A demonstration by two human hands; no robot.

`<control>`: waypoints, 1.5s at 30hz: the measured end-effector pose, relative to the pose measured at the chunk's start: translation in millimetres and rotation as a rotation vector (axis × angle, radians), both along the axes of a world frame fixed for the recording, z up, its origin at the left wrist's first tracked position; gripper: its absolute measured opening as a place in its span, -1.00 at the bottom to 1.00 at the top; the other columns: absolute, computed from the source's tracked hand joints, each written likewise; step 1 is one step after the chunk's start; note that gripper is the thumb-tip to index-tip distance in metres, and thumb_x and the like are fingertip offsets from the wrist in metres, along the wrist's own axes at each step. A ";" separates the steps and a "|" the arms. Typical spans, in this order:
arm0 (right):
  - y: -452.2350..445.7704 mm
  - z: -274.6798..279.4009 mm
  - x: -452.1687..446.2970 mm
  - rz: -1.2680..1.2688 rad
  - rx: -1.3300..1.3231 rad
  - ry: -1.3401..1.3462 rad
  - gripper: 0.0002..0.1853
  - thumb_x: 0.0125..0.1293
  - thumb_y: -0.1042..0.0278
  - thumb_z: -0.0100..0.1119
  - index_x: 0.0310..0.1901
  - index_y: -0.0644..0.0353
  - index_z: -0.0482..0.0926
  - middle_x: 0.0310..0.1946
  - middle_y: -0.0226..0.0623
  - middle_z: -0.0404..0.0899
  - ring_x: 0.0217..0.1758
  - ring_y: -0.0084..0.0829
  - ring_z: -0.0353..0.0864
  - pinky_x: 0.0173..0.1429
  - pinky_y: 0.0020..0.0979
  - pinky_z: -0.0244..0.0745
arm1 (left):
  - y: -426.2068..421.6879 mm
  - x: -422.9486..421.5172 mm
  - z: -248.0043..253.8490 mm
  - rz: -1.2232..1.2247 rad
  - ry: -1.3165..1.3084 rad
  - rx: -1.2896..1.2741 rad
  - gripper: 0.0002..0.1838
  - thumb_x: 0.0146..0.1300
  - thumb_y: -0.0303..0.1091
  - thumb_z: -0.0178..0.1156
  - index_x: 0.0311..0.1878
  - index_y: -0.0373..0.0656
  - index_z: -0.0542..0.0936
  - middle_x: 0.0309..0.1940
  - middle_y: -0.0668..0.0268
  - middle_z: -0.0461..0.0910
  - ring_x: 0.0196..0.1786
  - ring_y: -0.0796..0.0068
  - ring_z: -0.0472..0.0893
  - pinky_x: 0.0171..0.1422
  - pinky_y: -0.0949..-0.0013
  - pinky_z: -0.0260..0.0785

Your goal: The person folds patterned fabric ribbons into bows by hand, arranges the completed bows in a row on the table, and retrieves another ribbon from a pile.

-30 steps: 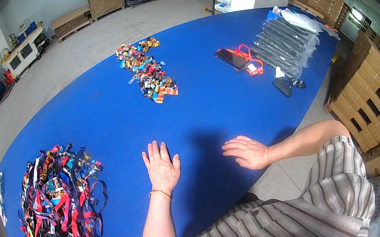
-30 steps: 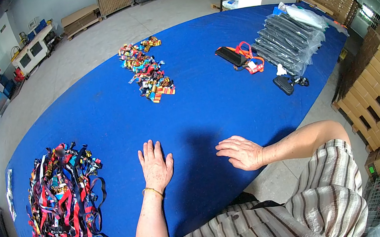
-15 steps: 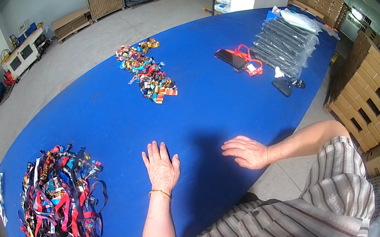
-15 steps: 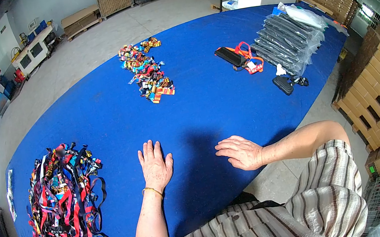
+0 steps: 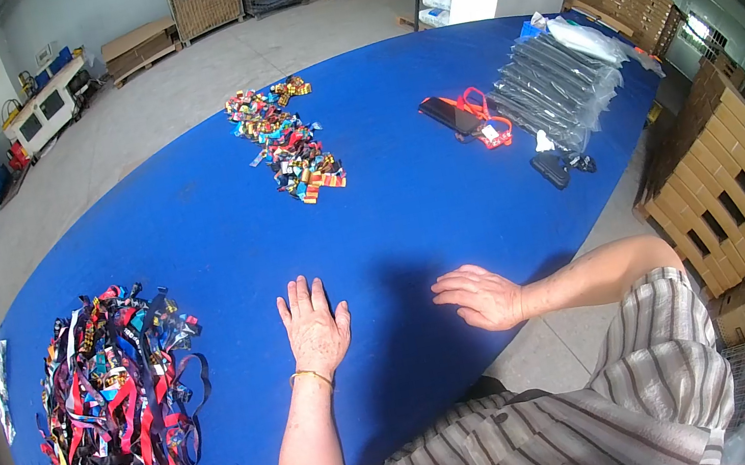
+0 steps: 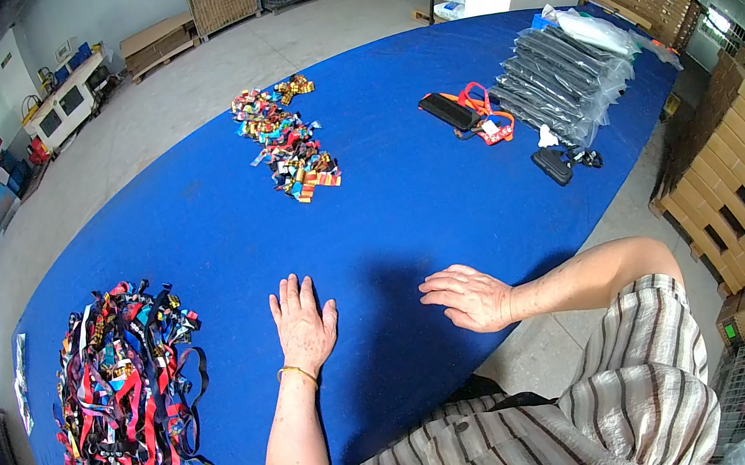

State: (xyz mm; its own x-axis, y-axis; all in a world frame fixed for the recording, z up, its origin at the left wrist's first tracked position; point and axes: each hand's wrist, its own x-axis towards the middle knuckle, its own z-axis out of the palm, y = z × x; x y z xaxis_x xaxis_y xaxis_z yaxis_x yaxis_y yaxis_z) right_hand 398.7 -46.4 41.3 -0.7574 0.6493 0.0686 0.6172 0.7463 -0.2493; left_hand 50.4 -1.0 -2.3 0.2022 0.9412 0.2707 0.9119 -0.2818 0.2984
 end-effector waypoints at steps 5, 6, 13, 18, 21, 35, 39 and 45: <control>-0.1 0.4 0.0 0.005 0.005 0.009 -0.43 0.34 0.39 0.21 0.39 0.22 0.41 0.45 -0.08 0.36 0.57 -0.11 0.28 0.63 -0.02 0.15 | -0.1 -0.3 -1.4 -0.001 0.001 0.008 -0.30 0.47 -0.03 0.16 0.50 -0.32 0.38 0.57 -0.13 0.26 0.68 -0.08 0.13 0.74 -0.18 -0.18; -0.1 0.3 0.0 0.005 0.007 0.012 -0.43 0.34 0.39 0.21 0.39 0.22 0.41 0.45 -0.08 0.36 0.57 -0.11 0.29 0.63 -0.02 0.15 | 0.1 -0.3 -1.0 -0.001 0.002 0.006 -0.30 0.47 -0.03 0.16 0.50 -0.32 0.38 0.57 -0.13 0.26 0.67 -0.08 0.14 0.74 -0.18 -0.18; -0.6 -0.6 -1.1 0.016 0.042 0.079 -0.42 0.26 0.44 0.20 0.36 0.25 0.46 0.39 -0.02 0.41 0.50 -0.04 0.36 0.56 0.03 0.23 | 0.3 0.4 -1.8 0.004 0.003 0.021 -0.31 0.47 -0.04 0.16 0.49 -0.32 0.38 0.57 -0.13 0.27 0.67 -0.08 0.15 0.73 -0.19 -0.14; -2.5 1.0 -0.3 0.004 0.020 0.056 -0.44 0.35 0.40 0.21 0.38 0.24 0.44 0.43 -0.07 0.40 0.55 -0.10 0.31 0.62 -0.01 0.17 | 0.0 0.2 -2.4 0.005 0.000 0.006 -0.30 0.48 -0.01 0.13 0.50 -0.32 0.38 0.56 -0.13 0.26 0.67 -0.08 0.13 0.74 -0.18 -0.17; -2.5 -1.6 0.6 -0.006 0.012 0.055 -0.45 0.36 0.39 0.20 0.38 0.23 0.44 0.43 -0.08 0.40 0.56 -0.10 0.31 0.63 -0.01 0.16 | -0.8 0.3 -2.2 0.007 -0.007 0.001 -0.30 0.49 0.01 0.10 0.50 -0.31 0.38 0.56 -0.12 0.26 0.68 -0.07 0.12 0.75 -0.18 -0.19; -2.2 -4.3 1.1 -0.020 -0.008 0.054 -0.46 0.35 0.41 0.20 0.38 0.23 0.44 0.43 -0.09 0.40 0.57 -0.11 0.30 0.64 -0.03 0.16 | -0.6 0.9 -4.3 0.006 -0.006 0.012 -0.31 0.49 -0.01 0.10 0.49 -0.33 0.39 0.56 -0.12 0.27 0.67 -0.08 0.14 0.75 -0.17 -0.17; -2.7 -2.4 -0.3 -0.022 0.006 0.076 -0.44 0.30 0.44 0.23 0.35 0.24 0.47 0.41 -0.07 0.42 0.54 -0.09 0.34 0.61 -0.01 0.20 | -0.2 -0.1 -6.1 -0.004 -0.005 0.035 -0.32 0.49 -0.01 0.11 0.49 -0.33 0.39 0.55 -0.13 0.29 0.66 -0.09 0.15 0.74 -0.18 -0.16; -1.7 -2.0 -1.5 -0.003 0.029 0.106 -0.43 0.25 0.46 0.24 0.33 0.25 0.49 0.38 -0.05 0.45 0.50 -0.06 0.38 0.57 0.01 0.24 | -0.5 -0.1 -2.9 -0.005 -0.025 0.024 -0.32 0.48 -0.03 0.13 0.48 -0.33 0.40 0.55 -0.13 0.29 0.66 -0.10 0.15 0.73 -0.19 -0.15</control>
